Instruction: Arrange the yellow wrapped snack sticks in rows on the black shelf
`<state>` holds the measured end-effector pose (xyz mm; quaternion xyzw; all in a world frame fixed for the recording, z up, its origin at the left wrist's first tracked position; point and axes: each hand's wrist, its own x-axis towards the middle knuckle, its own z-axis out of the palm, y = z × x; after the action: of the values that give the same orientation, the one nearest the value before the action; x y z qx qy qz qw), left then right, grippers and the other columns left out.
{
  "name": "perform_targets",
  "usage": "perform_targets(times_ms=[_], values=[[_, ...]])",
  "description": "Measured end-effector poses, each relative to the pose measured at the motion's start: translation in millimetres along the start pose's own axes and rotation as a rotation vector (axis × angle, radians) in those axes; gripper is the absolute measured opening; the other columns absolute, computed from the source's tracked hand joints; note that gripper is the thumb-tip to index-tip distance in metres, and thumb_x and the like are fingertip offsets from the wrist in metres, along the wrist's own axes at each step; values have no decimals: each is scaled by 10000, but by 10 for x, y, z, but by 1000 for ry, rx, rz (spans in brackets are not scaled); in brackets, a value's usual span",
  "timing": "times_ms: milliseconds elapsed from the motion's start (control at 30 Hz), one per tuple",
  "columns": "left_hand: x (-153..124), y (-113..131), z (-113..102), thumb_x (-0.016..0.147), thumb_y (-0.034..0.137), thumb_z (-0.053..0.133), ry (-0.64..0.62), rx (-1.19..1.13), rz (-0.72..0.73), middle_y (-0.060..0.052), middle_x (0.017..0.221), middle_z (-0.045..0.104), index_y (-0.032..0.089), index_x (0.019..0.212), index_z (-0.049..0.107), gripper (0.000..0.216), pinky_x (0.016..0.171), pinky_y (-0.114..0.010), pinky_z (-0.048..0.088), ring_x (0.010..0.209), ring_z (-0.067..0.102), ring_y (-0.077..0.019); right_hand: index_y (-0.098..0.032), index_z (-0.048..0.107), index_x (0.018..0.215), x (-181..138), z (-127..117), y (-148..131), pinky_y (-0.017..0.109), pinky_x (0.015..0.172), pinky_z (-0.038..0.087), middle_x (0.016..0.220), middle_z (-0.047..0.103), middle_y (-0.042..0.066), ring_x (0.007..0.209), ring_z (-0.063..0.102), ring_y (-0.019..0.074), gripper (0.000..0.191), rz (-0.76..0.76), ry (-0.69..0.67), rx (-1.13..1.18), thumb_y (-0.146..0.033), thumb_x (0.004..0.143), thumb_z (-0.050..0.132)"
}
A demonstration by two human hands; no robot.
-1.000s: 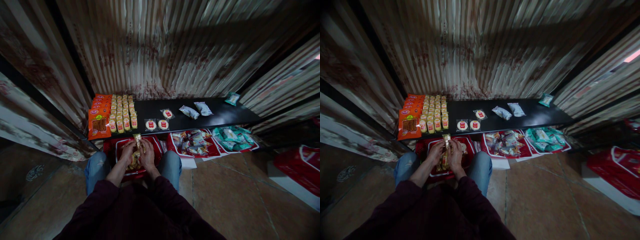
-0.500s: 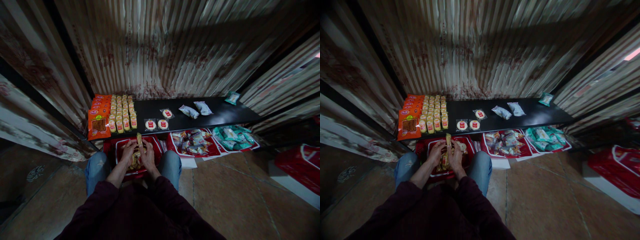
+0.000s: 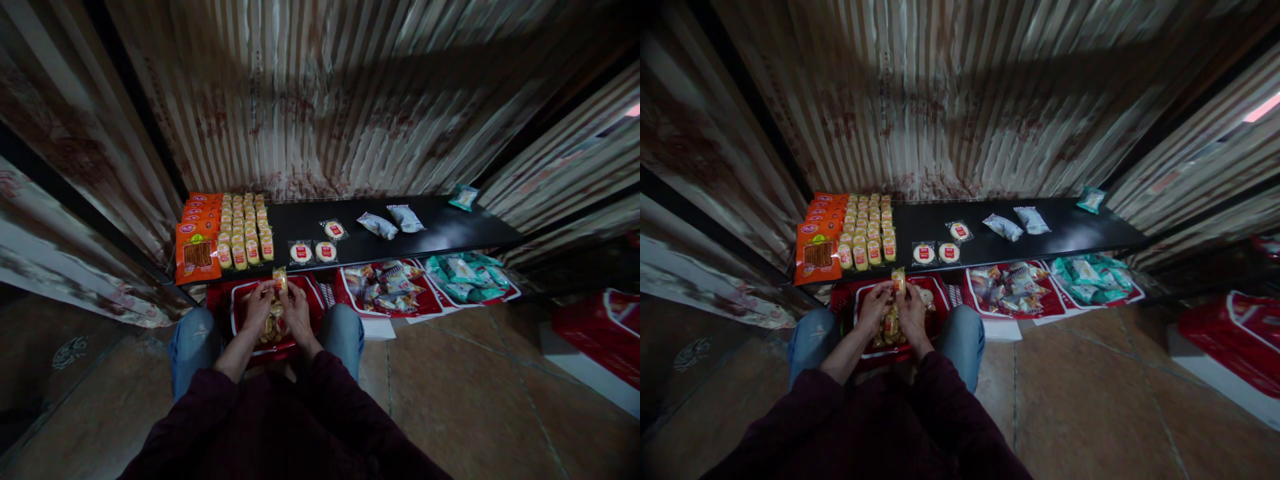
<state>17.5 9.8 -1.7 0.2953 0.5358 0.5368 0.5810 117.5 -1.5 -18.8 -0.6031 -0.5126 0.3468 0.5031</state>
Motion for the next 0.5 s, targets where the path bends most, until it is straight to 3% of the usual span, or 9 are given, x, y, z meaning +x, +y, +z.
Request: perform_targets(times_ms=[200, 500], values=[[37, 22, 4, 708, 103, 589, 38, 30, 65, -44, 898, 680, 205, 838, 691, 194, 749, -246, 438, 813, 587, -150, -169, 636, 1114, 84, 37, 104, 380, 912, 472, 1082, 655, 101, 994, 604, 215, 363, -14, 29, -42, -375, 845, 505], [78, 6, -31, 691, 127, 632, 57, -4, 59, -44, 857, 676, 203, 800, 679, 141, 749, -250, 438, 811, 594, -159, -183, 611, 1153, 125, 87, 183, 365, 900, 488, 1141, 656, 98, 997, 623, 205, 372, 5, 26, 29, -373, 851, 505]])
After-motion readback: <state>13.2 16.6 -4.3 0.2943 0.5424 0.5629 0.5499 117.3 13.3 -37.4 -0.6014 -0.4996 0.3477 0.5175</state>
